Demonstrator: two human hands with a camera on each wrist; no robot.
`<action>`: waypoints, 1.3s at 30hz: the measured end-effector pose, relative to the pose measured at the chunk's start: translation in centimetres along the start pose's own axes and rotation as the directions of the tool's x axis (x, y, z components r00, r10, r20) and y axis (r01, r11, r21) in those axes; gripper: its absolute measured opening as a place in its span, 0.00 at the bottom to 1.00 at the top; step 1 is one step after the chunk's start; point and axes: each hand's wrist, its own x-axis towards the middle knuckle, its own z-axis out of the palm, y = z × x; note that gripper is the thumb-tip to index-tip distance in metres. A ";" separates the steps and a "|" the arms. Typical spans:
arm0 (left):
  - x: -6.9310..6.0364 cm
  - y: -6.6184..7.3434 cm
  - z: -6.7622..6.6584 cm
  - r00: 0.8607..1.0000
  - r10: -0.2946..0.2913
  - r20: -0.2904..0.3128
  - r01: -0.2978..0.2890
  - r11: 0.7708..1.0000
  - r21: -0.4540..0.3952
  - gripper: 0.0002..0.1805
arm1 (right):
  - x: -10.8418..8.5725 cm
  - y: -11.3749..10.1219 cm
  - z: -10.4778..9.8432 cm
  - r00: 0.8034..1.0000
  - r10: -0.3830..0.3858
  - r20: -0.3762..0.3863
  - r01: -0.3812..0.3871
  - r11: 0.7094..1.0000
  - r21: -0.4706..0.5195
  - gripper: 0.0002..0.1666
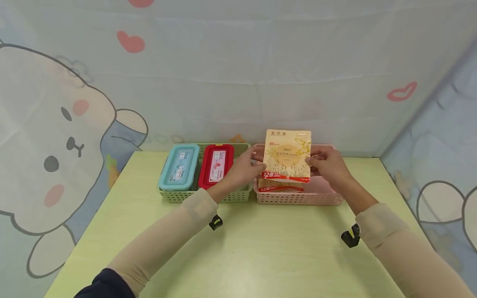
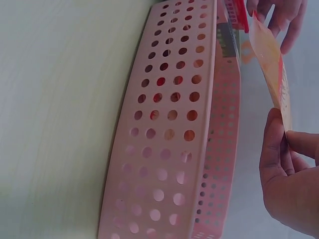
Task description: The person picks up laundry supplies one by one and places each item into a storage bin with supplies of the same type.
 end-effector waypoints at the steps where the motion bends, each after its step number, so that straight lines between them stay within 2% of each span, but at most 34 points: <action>1: 0.0 -0.1 0.0 1.000 0.001 -0.003 -0.001 1.000 0.001 0.30 | 0.1 0.0 0.1 1.000 0.000 0.000 0.000 1.000 -0.002 0.26; 8: 0.1 -0.5 0.3 1.000 -0.016 0.003 0.015 0.998 0.068 0.31 | 0.8 0.7 0.3 0.998 -0.061 0.036 0.062 0.997 -0.036 0.21; 12: -0.1 -0.5 0.4 0.998 -0.053 0.025 0.050 0.993 0.105 0.33 | 1.1 1.3 0.4 0.995 -0.077 0.061 0.080 0.996 -0.046 0.22; 17: -0.6 -0.2 0.4 0.994 -0.089 0.059 0.080 0.987 0.138 0.34 | 1.0 1.8 0.8 0.995 -0.042 0.092 0.051 0.994 -0.094 0.23; 22: -0.9 0.1 0.5 0.989 -0.094 0.116 0.067 0.973 0.221 0.35 | 0.8 2.3 1.3 0.989 -0.006 0.148 0.020 0.996 -0.091 0.23; 25: -1.1 0.4 0.7 0.984 -0.113 0.140 0.075 0.964 0.253 0.36 | 0.6 2.6 1.5 0.989 0.014 0.148 0.002 0.994 -0.106 0.24; 30: -1.4 0.8 0.8 0.979 -0.153 0.136 0.113 0.957 0.266 0.36 | 0.6 3.0 1.8 0.989 0.059 0.139 -0.044 0.993 -0.112 0.28; 34: -1.4 0.9 0.8 0.976 -0.153 0.152 0.107 0.956 0.273 0.36 | 0.7 3.2 2.0 0.988 0.075 0.132 -0.059 0.990 -0.125 0.28; 39: -1.2 0.9 0.9 0.977 -0.122 0.177 0.060 0.945 0.321 0.36 | 0.5 3.2 2.0 0.985 0.090 0.149 -0.072 0.989 -0.126 0.30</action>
